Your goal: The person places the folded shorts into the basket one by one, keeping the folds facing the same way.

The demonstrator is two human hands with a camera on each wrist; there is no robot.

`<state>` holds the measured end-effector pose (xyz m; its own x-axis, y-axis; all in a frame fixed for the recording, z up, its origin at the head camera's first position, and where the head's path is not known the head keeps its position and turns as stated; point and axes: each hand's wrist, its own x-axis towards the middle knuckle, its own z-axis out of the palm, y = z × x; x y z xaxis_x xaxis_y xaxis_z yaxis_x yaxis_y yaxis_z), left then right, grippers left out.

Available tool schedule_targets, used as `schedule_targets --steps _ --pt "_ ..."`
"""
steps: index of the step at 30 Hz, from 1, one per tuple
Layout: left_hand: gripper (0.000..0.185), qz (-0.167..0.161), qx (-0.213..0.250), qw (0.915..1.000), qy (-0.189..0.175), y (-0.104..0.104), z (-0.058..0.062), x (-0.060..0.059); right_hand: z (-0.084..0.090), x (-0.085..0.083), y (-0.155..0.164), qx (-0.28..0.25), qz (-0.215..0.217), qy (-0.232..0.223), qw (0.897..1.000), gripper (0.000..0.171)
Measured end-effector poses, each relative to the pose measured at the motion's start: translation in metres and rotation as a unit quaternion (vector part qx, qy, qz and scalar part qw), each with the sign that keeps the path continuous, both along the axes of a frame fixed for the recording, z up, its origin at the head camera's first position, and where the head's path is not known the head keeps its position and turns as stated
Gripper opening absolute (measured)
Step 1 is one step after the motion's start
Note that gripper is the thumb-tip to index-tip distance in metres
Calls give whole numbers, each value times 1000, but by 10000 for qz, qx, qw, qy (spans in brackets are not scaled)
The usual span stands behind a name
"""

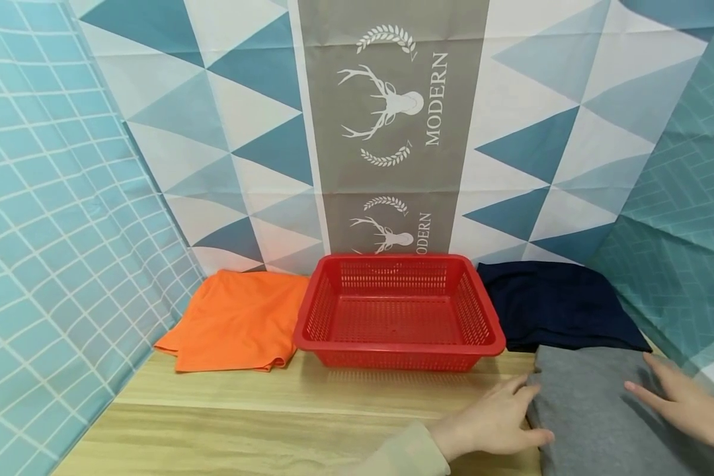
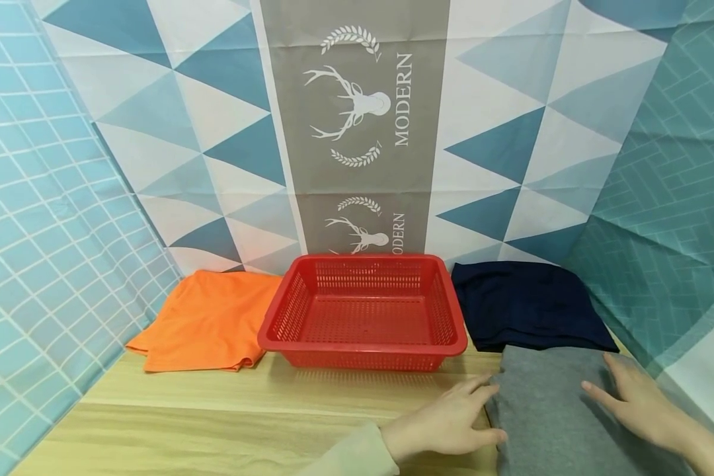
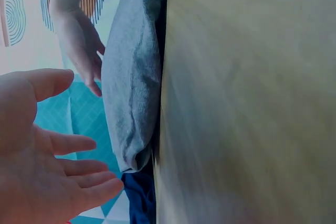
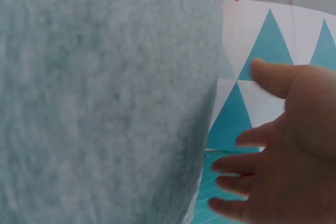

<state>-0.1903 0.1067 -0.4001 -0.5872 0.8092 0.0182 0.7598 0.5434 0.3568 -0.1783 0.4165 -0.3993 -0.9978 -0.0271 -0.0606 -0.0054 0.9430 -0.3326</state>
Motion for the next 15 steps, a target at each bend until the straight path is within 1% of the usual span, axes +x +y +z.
schedule_targets --steps 3,5,7,10,14,15 --pt "60 53 -9 9996 -266 3 -2 0 -4 2 0 280 -53 -231 9993 93" --pt "59 57 -24 9990 -447 5 -3 0 -7 4 1 292 -84 -386 9988 95" --pt "58 62 -60 9981 -605 8 -4 2 -9 5 3 195 -91 -452 9987 95" --pt "56 211 -124 9975 -664 12 -6 5 -14 8 6 71 -103 -345 9993 93" --pt "56 613 -149 9967 -509 15 -9 9 -19 9 10 277 -244 -112 9993 90" --pt "55 723 -132 9958 -547 15 -9 10 -20 9 11 374 -307 -94 9988 90"
